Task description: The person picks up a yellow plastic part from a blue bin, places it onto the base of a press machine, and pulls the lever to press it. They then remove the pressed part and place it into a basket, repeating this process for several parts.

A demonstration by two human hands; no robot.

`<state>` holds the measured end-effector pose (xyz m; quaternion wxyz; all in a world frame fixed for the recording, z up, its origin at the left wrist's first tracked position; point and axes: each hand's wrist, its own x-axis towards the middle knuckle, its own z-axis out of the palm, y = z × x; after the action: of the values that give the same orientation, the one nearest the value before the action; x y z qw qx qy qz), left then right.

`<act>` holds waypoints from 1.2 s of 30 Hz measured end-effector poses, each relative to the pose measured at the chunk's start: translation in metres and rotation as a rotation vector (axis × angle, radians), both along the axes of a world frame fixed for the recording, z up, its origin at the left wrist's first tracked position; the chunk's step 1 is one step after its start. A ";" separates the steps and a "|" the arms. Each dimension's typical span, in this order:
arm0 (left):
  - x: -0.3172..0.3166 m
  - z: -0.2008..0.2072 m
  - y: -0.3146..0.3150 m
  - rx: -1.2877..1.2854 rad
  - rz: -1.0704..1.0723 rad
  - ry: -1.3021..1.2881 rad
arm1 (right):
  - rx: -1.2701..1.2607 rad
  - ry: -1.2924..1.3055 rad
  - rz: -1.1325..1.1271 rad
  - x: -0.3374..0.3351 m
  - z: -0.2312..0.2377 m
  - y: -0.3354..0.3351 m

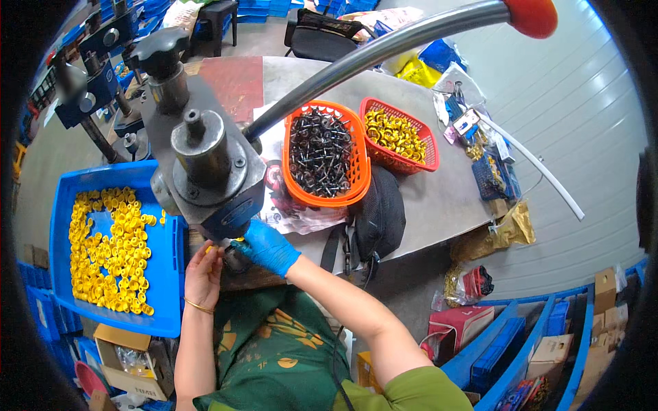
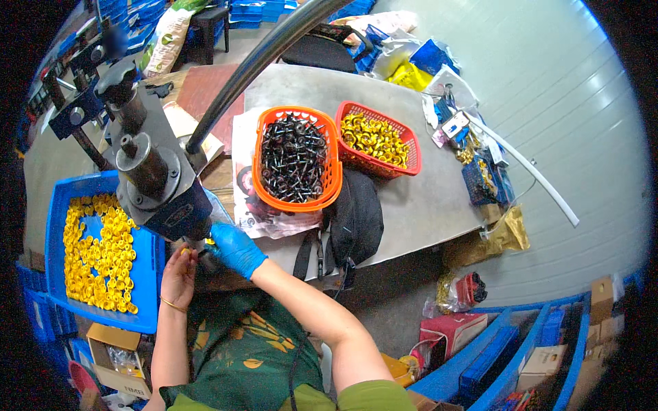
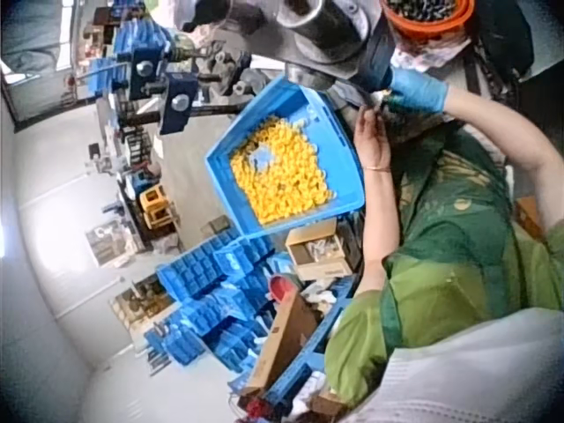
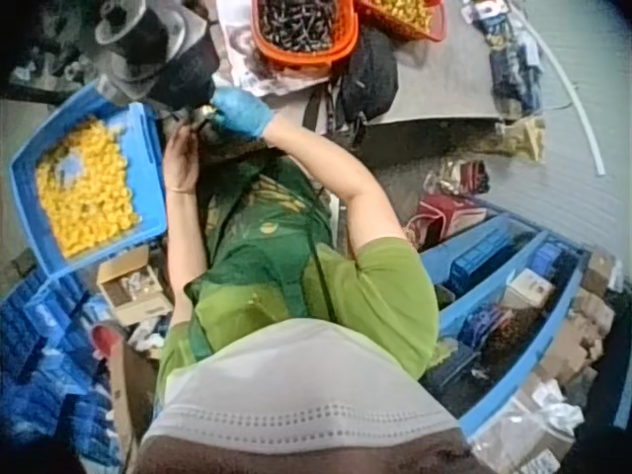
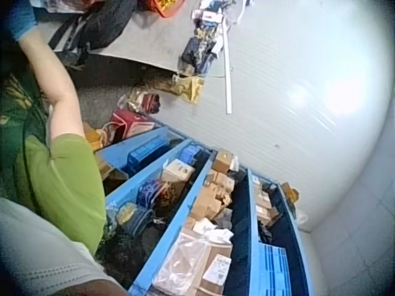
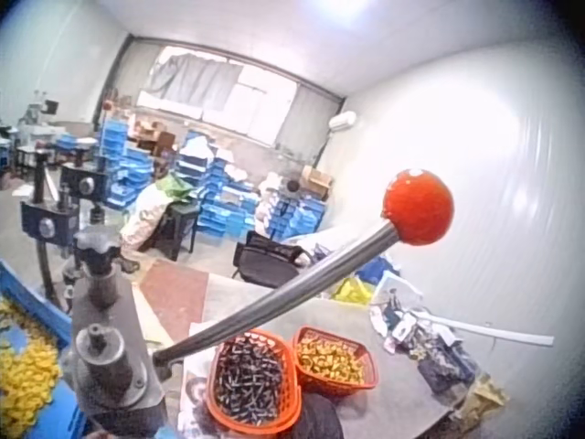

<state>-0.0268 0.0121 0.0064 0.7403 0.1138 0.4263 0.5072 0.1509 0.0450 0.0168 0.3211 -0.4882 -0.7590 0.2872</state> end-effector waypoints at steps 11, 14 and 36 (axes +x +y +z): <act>0.009 -0.008 0.014 0.010 -0.038 0.070 | 0.224 0.299 -0.793 0.238 0.071 0.095; 0.008 -0.004 0.016 0.081 -0.077 0.194 | 0.100 0.201 -0.880 0.284 0.079 0.104; 0.040 -0.024 0.020 0.504 -0.151 0.907 | 0.115 0.530 -0.504 0.135 0.067 0.097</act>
<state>0.0127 0.0318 -0.0177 0.4653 0.5270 0.5593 0.4392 0.2855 0.1422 0.0841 0.5940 -0.5497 -0.5205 0.2723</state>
